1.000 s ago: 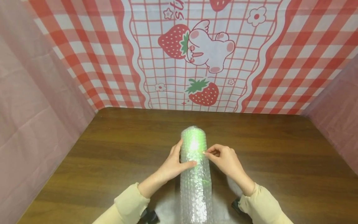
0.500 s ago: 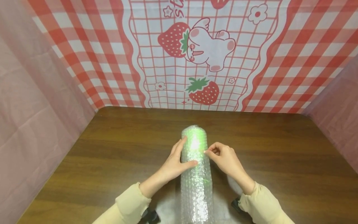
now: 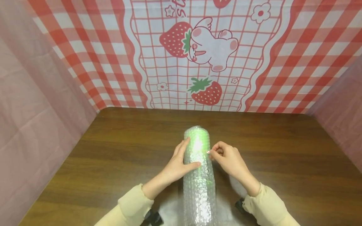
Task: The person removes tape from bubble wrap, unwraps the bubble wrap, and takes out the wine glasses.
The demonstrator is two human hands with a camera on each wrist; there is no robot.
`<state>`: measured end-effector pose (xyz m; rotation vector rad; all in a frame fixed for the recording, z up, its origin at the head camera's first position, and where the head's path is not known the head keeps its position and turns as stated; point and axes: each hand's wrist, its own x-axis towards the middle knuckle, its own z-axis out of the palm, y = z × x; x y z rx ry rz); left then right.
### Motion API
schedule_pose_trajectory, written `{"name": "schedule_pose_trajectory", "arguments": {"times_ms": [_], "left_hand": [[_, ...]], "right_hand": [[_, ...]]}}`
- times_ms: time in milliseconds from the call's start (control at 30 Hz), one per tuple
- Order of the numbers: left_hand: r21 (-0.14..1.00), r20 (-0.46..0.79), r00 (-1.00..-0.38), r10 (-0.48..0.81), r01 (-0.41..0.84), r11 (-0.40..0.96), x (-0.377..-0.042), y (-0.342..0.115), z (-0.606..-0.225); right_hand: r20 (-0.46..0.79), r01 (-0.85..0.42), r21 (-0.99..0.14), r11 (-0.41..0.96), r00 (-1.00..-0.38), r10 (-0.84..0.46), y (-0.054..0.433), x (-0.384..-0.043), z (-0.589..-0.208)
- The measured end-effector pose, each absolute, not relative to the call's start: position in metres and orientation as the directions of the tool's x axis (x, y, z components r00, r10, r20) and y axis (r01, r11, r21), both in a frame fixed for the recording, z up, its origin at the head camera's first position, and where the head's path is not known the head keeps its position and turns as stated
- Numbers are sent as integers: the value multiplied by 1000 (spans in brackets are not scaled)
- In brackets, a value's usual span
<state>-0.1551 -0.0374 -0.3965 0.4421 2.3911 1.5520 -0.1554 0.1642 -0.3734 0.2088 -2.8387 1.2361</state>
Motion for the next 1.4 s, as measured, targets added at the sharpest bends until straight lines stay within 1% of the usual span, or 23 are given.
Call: {"name": "schedule_pose_trajectory", "arguments": {"times_ms": [200,900,1400], "left_hand": [[920,-55,-916,398,108,377,-154,-37,-394],[924,-57,-911,408,107,367,-154,-38,-396],[917,-52,-914,401,115,381,-154,-37,-396]], "right_hand": [[108,-167,-720,673,-986,-129,164,-153,-370],[84,-180,-715,676,-981,-173,165,-152,-363],[61,-153,-719,678,-986,-158,164,-151,-361]]}}
